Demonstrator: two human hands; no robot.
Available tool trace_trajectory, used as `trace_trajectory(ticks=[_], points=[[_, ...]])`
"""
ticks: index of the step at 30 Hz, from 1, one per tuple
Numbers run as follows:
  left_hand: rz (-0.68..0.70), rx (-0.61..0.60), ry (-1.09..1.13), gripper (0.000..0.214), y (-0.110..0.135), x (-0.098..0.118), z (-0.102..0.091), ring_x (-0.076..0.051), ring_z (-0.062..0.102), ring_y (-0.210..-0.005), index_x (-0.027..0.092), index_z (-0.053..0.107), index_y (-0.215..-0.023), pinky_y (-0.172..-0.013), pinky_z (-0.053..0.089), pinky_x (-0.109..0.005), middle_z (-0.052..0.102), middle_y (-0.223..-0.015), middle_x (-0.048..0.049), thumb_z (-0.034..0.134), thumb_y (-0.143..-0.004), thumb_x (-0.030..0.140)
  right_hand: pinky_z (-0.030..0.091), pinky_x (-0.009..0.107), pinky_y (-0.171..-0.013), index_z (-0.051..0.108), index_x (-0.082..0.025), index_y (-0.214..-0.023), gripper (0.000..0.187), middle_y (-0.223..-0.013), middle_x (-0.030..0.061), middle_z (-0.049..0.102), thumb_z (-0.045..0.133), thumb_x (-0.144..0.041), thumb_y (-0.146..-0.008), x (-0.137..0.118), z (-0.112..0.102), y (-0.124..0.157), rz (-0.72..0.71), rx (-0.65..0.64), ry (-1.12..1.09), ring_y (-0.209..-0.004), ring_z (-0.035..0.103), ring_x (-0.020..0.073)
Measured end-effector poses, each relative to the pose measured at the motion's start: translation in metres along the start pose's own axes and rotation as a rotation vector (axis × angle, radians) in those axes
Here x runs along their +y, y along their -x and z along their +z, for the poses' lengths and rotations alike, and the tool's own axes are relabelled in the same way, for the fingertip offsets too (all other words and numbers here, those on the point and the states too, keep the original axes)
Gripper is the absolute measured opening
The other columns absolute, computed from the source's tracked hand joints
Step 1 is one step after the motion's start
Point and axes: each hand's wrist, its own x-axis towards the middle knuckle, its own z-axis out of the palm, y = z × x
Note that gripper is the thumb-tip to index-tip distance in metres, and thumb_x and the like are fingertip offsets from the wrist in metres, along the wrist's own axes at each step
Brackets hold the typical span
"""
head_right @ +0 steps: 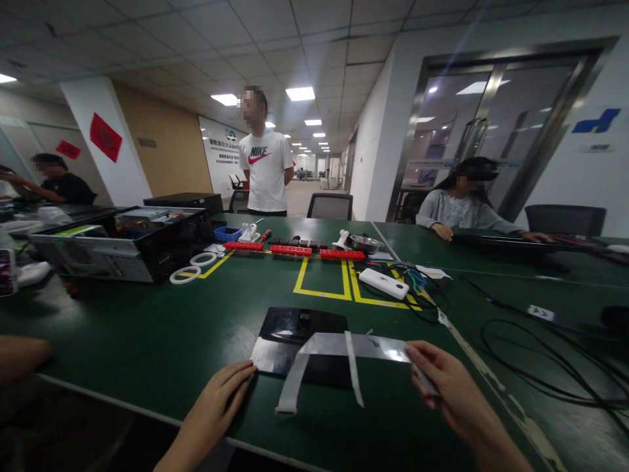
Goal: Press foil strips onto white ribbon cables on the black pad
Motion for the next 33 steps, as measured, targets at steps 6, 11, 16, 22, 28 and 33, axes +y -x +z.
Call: trace_trajectory(ticks=[6,11,16,22,28,33], points=[[-0.175,0.078,0.152,0.03,-0.005,-0.004,-0.006,-0.021,0.064,-0.101,0.022,0.063,-0.109,-0.087,0.051,-0.036,0.068,-0.108,-0.0069,0.04,-0.091,0.025,0.035,0.018,-0.035,0.052,-0.015,-0.087,0.043,-0.05,-0.0054,0.048,0.07,-0.048,-0.065,0.002,0.075,-0.019,0.094,-0.139,-0.221,-0.04,0.045,0.0082],[-0.157,0.139,0.032,0.028,-0.013,0.001,-0.006,-0.022,0.063,-0.1,0.02,0.06,-0.111,-0.085,0.052,-0.038,0.067,-0.107,-0.0081,0.043,-0.089,0.024,0.045,0.022,-0.04,0.05,-0.014,-0.096,0.027,-0.065,0.001,0.059,0.058,-0.035,-0.081,0.019,0.093,-0.026,0.106,-0.189,-0.157,-0.05,0.058,0.0135],[0.035,0.1,-0.118,0.03,-0.03,0.027,0.004,-0.022,0.06,-0.105,0.018,0.058,-0.114,-0.092,0.048,-0.042,0.066,-0.111,-0.0088,0.043,-0.089,0.018,0.047,0.023,-0.04,0.049,-0.015,-0.096,0.02,-0.071,0.0036,0.061,0.049,-0.031,-0.086,0.019,0.098,-0.028,0.096,-0.19,-0.008,-0.056,0.064,0.0182],[0.196,-0.111,-0.215,0.038,-0.048,0.055,0.022,-0.027,0.053,-0.117,0.016,0.051,-0.125,-0.099,0.041,-0.05,0.058,-0.126,-0.0091,0.049,-0.088,0.024,0.042,0.019,-0.035,0.054,-0.016,-0.087,0.014,-0.071,0.0025,0.062,0.048,-0.028,-0.085,0.001,0.097,-0.023,0.095,-0.156,0.195,-0.051,0.06,0.0148],[0.147,-0.2,-0.208,0.041,-0.051,0.06,0.033,-0.028,0.046,-0.123,0.016,0.049,-0.128,-0.102,0.036,-0.051,0.053,-0.132,-0.0068,0.046,-0.091,0.033,0.044,0.02,-0.036,0.057,-0.014,-0.087,0.017,-0.073,0.0037,0.063,0.051,-0.029,-0.083,-0.005,0.095,-0.023,0.091,-0.161,0.268,-0.054,0.059,0.0149],[0.142,-0.251,-0.215,0.045,-0.049,0.06,0.035,-0.028,0.046,-0.123,0.014,0.046,-0.131,-0.104,0.033,-0.05,0.051,-0.134,-0.0077,0.041,-0.092,0.038,0.041,0.019,-0.035,0.058,-0.014,-0.087,0.019,-0.068,0.002,0.061,0.052,-0.031,-0.08,0.005,0.095,-0.028,0.062,-0.151,0.272,-0.051,0.057,0.0144]])
